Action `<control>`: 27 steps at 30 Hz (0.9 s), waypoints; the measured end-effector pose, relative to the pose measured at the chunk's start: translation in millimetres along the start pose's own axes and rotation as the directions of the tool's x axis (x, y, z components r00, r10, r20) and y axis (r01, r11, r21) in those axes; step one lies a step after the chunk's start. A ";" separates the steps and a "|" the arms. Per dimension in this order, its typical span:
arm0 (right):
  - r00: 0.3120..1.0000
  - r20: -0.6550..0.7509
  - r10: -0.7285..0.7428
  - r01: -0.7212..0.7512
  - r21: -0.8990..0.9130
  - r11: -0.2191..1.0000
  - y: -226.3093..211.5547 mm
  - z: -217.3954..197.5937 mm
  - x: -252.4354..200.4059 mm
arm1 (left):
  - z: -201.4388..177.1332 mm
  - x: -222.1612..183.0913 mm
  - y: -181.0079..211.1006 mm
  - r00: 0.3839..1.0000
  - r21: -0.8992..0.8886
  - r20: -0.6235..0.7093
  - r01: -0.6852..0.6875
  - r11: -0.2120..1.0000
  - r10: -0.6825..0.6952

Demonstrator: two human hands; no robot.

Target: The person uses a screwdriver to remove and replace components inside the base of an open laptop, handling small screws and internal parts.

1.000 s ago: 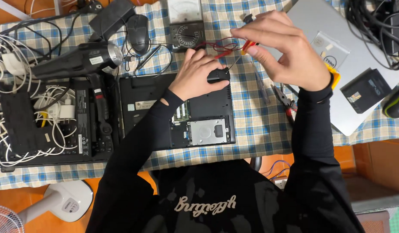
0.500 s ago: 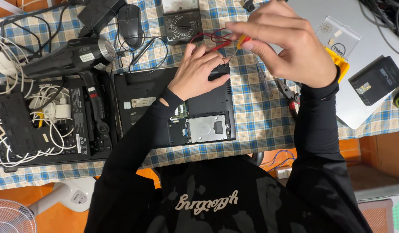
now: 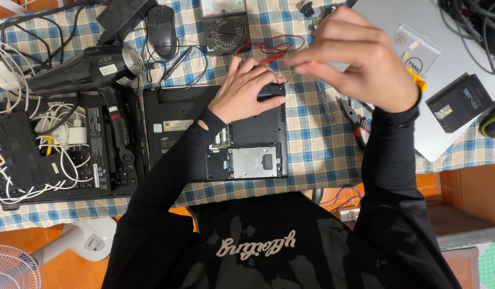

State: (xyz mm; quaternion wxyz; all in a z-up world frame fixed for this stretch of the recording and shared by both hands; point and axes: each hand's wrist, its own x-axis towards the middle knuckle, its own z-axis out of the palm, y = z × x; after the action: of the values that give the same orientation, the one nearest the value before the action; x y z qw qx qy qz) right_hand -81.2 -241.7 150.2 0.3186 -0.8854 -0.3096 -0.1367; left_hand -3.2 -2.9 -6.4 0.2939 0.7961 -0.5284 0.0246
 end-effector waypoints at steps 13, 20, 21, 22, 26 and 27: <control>0.999 0.039 -0.012 0.012 -0.002 1.000 -4.8 -7.8 11.6 | -1.4 3.2 -2.0 0.999 -0.056 0.033 0.044 0.997 -0.042; 0.998 0.057 0.028 -0.028 -0.005 1.000 -13.6 -11.9 11.6 | 1.5 1.6 -3.6 0.999 -0.066 0.024 0.050 0.997 -0.048; 0.997 0.066 0.039 -0.039 -0.003 0.999 -14.6 -12.5 11.1 | 1.1 1.4 -4.1 0.997 -0.073 0.044 0.065 0.995 -0.061; 0.997 0.071 0.020 -0.019 -0.009 1.000 -13.9 -12.1 11.8 | 0.6 1.1 -4.6 0.995 -0.081 0.065 0.079 0.994 -0.074; 0.997 0.056 -0.056 0.058 -0.025 0.998 -8.6 -12.7 13.3 | 1.5 3.3 -5.4 0.995 -0.073 0.063 0.076 0.994 -0.072; 0.996 0.043 -0.076 0.077 -0.024 0.997 -7.6 -12.1 13.3 | 1.1 3.2 -5.7 0.993 -0.078 0.082 0.091 0.993 -0.084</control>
State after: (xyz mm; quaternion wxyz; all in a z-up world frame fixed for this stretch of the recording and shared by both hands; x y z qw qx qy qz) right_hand -76.3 -238.8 168.9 0.2954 -0.8795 -0.3483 -0.1340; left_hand 2.8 -4.6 -8.7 0.3059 0.8062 -0.5047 -0.0411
